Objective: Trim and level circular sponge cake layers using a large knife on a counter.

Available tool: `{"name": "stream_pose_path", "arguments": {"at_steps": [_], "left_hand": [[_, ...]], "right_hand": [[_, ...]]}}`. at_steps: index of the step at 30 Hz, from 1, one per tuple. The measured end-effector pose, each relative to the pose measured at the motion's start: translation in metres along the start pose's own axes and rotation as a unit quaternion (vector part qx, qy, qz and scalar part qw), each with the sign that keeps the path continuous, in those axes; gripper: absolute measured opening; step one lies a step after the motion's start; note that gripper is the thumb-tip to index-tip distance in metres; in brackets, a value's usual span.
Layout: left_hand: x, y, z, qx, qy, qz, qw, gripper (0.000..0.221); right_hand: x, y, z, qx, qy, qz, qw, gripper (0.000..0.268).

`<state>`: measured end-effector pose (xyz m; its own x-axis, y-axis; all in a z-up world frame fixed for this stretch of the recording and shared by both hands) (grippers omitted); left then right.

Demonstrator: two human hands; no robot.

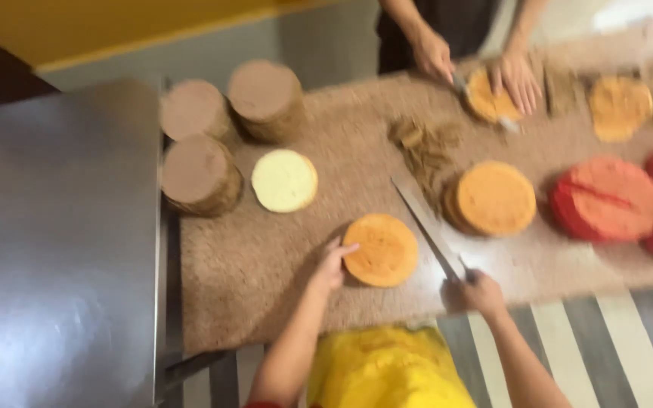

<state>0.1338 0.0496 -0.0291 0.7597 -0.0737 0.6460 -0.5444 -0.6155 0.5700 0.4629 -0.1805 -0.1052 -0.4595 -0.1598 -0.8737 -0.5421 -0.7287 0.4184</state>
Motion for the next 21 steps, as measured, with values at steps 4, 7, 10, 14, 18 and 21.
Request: {"name": "stream_pose_path", "arguments": {"at_steps": [4, 7, 10, 14, 18, 21], "left_hand": [[0.016, 0.008, -0.002, -0.016, -0.206, 0.007, 0.978, 0.066], [0.062, 0.034, -0.056, 0.212, -0.599, -0.083, 0.768, 0.067], [0.092, 0.03, -0.02, 0.202, -0.753, 0.015, 0.627, 0.069], [0.091, 0.015, 0.024, 0.28, -0.801, 0.126, 0.515, 0.097], [0.084, 0.014, 0.031, 0.306, -0.811, 0.112, 0.486, 0.1], [0.094, 0.007, 0.025, 0.326, -0.812, 0.118, 0.469, 0.102]], "right_hand": [[-0.092, 0.105, 0.096, 0.028, -0.382, 0.051, 0.922, 0.055], [-0.082, 0.125, 0.096, 0.06, -0.334, 0.029, 0.94, 0.032], [-0.044, 0.145, 0.078, 0.089, -0.323, 0.033, 0.942, 0.036], [0.013, 0.208, 0.034, 0.11, -0.211, -0.018, 0.971, 0.034], [0.068, 0.275, 0.003, 0.252, -0.296, 0.02, 0.921, 0.041], [0.066, 0.204, 0.057, 0.171, -0.277, -0.023, 0.945, 0.033]]}}
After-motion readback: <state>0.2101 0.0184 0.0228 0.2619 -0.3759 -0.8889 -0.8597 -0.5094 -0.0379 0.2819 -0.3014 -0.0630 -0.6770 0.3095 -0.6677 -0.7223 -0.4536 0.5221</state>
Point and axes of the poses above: each hand's wrist, its own y-axis away from the middle knuckle, its own x-axis out of the palm, z = x × y, the point moved 10 cm from there along -y, towards the middle knuckle, and after that the axes turned 10 degrees about y, right-handed, at the moved point
